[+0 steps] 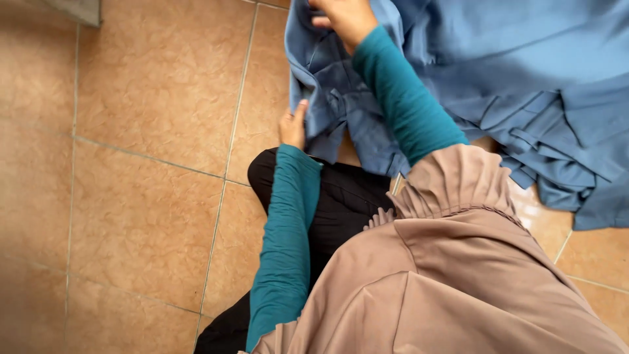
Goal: Folding blue trousers on the floor and stacking them neatly.
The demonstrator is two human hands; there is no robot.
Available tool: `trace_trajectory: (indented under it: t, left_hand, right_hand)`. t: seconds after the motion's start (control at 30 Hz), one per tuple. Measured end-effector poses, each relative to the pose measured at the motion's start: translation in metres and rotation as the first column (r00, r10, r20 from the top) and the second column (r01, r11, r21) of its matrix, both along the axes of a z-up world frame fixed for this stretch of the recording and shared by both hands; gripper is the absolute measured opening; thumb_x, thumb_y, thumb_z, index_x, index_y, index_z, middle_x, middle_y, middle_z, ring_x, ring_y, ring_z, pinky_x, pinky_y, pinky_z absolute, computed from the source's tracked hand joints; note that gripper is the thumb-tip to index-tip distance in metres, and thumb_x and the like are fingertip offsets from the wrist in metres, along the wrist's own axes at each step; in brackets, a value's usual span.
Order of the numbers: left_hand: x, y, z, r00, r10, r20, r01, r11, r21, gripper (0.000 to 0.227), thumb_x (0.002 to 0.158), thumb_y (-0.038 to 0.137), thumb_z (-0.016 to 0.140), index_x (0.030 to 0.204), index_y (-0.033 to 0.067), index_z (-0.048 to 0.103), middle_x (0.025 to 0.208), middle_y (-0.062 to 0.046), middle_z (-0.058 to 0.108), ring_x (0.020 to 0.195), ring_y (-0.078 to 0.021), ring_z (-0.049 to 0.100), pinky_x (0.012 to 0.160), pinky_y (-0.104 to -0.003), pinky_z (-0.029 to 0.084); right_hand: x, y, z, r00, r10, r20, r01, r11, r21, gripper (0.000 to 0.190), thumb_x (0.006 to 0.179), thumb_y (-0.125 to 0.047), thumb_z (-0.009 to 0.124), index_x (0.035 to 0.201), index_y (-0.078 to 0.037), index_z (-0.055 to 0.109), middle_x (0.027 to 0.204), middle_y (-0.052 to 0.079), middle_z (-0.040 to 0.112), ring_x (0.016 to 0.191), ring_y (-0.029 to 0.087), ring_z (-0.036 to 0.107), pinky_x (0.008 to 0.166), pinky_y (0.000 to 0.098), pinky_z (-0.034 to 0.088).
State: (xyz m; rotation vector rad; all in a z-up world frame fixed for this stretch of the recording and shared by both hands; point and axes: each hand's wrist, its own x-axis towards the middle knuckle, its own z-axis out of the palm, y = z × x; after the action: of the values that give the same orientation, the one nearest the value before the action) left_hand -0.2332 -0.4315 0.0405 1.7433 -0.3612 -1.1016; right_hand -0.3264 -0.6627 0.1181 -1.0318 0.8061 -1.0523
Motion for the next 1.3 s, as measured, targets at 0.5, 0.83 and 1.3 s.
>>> trace_trajectory:
  t: [0.5,0.83,1.3]
  left_hand:
    - [0.076,0.029,-0.013,0.803,-0.419,0.424,0.381,0.908,0.176,0.100,0.080,0.016,0.091,0.159,0.0447,0.036,0.159,-0.014,0.044,0.150,-0.0334,0.040,0.128,-0.044,0.031]
    - [0.159,0.068,-0.027,0.855,0.137,0.501,-0.248,0.955,0.161,0.022,0.094,0.040,0.065,0.115,0.0366,0.074,0.113,0.001,0.077,0.118,-0.0217,0.068,0.102,-0.039,0.055]
    - [0.110,0.147,0.042,0.769,0.439,-0.465,-0.595,0.756,-0.272,0.082,0.103,0.061,0.059,0.166,0.0240,0.021,0.173,-0.016,0.008,0.158,-0.0412,0.010,0.130,-0.057,0.020]
  right_hand:
    - [-0.132,0.159,0.043,0.248,0.284,-0.926,-0.475,0.869,0.139,0.094,0.095,-0.045,0.073,0.166,-0.027,0.014,0.134,0.040,0.054,0.122,0.064,0.053,0.103,0.0736,0.040]
    - [0.058,0.071,0.047,0.929,0.366,0.058,-0.357,0.925,-0.128,0.048,0.111,-0.012,0.078,0.146,-0.023,0.045,0.130,0.009,0.071,0.107,0.023,0.073,0.097,0.0483,0.065]
    - [0.016,0.232,0.030,0.506,0.279,-0.816,-0.833,0.405,-0.377,0.067,0.090,-0.057,0.073,0.145,-0.021,0.059,0.136,0.014,0.063,0.126,0.038,0.059,0.097,0.0528,0.046]
